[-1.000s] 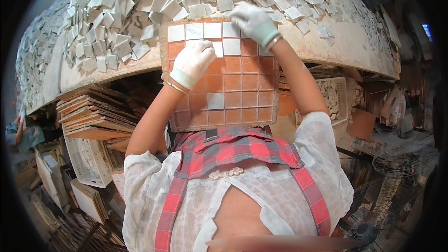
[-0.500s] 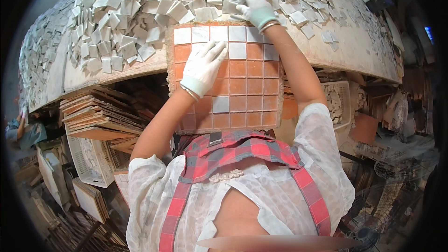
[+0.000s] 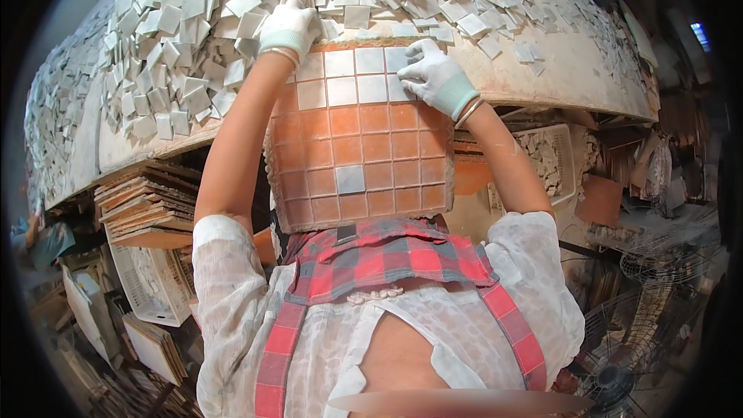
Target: The person places small white ceramic tiles one by one into a grid on a square orange tile board. They pick tiles from a nearby pile and press them into the grid slots, completing several rows before the clip ends.
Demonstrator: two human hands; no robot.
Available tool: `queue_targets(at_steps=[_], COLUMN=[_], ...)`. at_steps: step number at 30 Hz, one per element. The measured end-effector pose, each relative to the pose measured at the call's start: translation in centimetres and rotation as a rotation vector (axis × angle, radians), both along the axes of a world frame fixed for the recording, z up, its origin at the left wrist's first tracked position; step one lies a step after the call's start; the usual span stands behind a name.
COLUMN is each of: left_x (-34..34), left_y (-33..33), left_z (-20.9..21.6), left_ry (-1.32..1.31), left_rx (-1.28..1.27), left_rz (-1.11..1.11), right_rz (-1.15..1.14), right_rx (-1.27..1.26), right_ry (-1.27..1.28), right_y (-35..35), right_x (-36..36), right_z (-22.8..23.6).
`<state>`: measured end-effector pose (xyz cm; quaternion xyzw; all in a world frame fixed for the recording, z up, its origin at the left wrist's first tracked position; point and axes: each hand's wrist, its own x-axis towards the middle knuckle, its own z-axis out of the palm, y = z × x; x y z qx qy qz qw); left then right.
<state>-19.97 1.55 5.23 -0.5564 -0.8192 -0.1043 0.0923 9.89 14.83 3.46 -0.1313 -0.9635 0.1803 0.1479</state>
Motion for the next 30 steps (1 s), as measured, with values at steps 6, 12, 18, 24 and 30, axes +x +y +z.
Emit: queue_targets(at_steps=[6,12,18,24,30], left_x=[-1.0,-1.9,-1.5,-2.9,-2.5], left_y=[1.7,1.2,2.4,3.4,3.9], left_z=[-1.5,-1.9,-1.9,-3.2,-2.1], left_ry=[0.031,-0.293,-0.093,-0.047,-0.008], left_rx=[-0.106,-0.129,-0.223,-0.329,-0.413], left_rz=[0.035,0.051,0.063,0.044,-0.004], right_rz=[-0.051,-0.039,0.007,-0.197,-0.295], right_rx=[-0.16,0.027,0.111,-0.221,-1.057], right_ry=[0.153,-0.056,-0.369,-0.137,0.212], right_y=[0.9,3.1,2.3,4.1,3.7], right_x=[-4.5,-15.1,-20.7,-15.4,-5.6], right_z=[1.4,0.0,-0.6,1.5,3.3])
